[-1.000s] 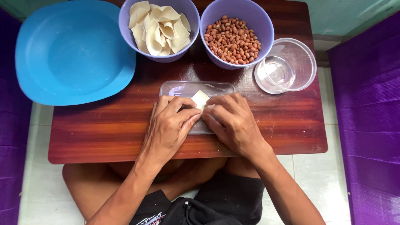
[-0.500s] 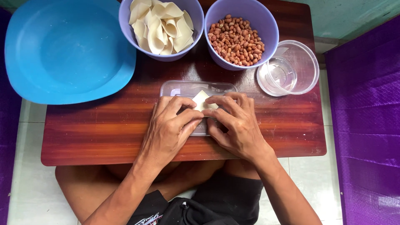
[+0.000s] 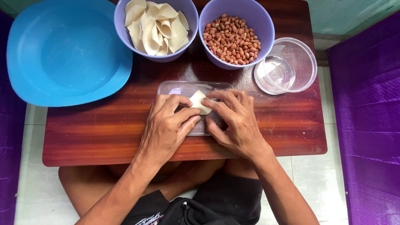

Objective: The person sits on the floor and wraps peanuts in thin, square sheets. They place a peanut on a sheet, fold it into a triangular shape, and then roll it into a cylindrical form. The finished rolls are placed on a blue plate.

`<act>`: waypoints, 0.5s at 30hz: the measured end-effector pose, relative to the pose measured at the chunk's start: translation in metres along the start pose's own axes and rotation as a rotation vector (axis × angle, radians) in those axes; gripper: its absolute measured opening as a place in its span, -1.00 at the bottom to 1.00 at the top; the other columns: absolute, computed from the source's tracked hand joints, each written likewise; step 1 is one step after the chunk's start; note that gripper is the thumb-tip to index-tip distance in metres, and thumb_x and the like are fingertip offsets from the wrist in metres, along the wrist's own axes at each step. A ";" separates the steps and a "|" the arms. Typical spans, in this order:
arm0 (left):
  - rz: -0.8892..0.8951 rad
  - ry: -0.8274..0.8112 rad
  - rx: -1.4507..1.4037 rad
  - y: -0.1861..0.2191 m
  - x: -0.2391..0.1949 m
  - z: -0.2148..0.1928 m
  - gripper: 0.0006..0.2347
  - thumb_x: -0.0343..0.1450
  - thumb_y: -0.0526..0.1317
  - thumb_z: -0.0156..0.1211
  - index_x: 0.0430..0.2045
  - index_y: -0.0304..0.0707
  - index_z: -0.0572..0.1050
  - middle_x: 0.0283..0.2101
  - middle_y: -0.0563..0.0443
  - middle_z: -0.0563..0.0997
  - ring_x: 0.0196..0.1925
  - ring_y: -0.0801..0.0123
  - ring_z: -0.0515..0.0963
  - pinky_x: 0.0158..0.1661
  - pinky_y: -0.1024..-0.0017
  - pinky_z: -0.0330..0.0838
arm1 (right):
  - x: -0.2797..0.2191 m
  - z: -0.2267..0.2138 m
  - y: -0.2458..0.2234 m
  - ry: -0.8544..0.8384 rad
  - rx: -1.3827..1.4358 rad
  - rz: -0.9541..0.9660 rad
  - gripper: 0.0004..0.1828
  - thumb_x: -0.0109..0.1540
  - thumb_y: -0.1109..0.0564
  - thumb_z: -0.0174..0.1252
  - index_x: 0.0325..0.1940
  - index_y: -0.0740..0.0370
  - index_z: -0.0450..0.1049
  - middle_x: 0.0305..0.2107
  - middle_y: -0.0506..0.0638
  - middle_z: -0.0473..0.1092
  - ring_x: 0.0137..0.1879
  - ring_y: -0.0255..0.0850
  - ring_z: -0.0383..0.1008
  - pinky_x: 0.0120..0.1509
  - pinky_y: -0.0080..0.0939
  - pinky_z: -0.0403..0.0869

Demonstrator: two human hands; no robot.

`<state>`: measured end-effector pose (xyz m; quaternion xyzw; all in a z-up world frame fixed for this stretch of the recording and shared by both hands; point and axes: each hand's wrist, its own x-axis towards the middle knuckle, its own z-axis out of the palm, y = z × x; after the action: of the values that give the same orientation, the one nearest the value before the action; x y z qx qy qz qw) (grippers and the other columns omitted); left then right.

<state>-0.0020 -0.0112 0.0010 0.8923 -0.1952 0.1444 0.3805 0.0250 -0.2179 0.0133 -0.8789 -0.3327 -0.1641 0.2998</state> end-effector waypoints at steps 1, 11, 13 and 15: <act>0.002 -0.001 0.001 -0.001 0.001 0.000 -0.93 0.46 -0.21 0.24 -0.25 0.01 0.62 -0.14 0.06 0.51 0.00 0.13 0.49 0.01 0.21 0.42 | 0.000 0.000 0.001 0.002 0.000 0.001 -0.68 0.20 0.12 0.23 0.05 -0.03 0.55 0.03 -0.10 0.45 0.14 -0.06 0.33 0.10 -0.14 0.22; -0.018 -0.074 0.098 0.003 0.011 -0.004 -0.96 0.45 -0.19 0.25 -0.33 -0.05 0.61 -0.13 0.09 0.49 0.05 0.15 0.44 -0.03 0.19 0.36 | -0.001 0.002 0.002 0.011 -0.025 -0.006 -0.63 0.19 0.10 0.28 0.09 -0.01 0.53 0.02 -0.08 0.45 0.14 -0.05 0.33 0.11 -0.13 0.22; -0.022 -0.082 0.105 0.004 0.011 -0.005 -0.96 0.45 -0.19 0.24 -0.33 -0.06 0.60 -0.13 0.08 0.49 0.06 0.14 0.44 -0.03 0.18 0.35 | -0.002 0.003 0.003 0.012 -0.035 -0.009 -0.63 0.19 0.07 0.29 0.10 -0.01 0.53 0.02 -0.09 0.45 0.14 -0.06 0.33 0.11 -0.13 0.22; -0.014 -0.092 0.119 0.003 0.011 -0.004 -0.94 0.46 -0.17 0.21 -0.33 -0.03 0.59 -0.12 0.11 0.47 0.07 0.17 0.41 -0.04 0.20 0.31 | -0.003 0.003 0.003 0.018 -0.033 -0.001 -0.67 0.20 0.08 0.31 0.06 -0.03 0.53 0.01 -0.11 0.45 0.14 -0.08 0.33 0.12 -0.15 0.21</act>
<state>0.0060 -0.0121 0.0101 0.9203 -0.1974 0.1118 0.3186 0.0256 -0.2189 0.0082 -0.8822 -0.3276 -0.1774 0.2880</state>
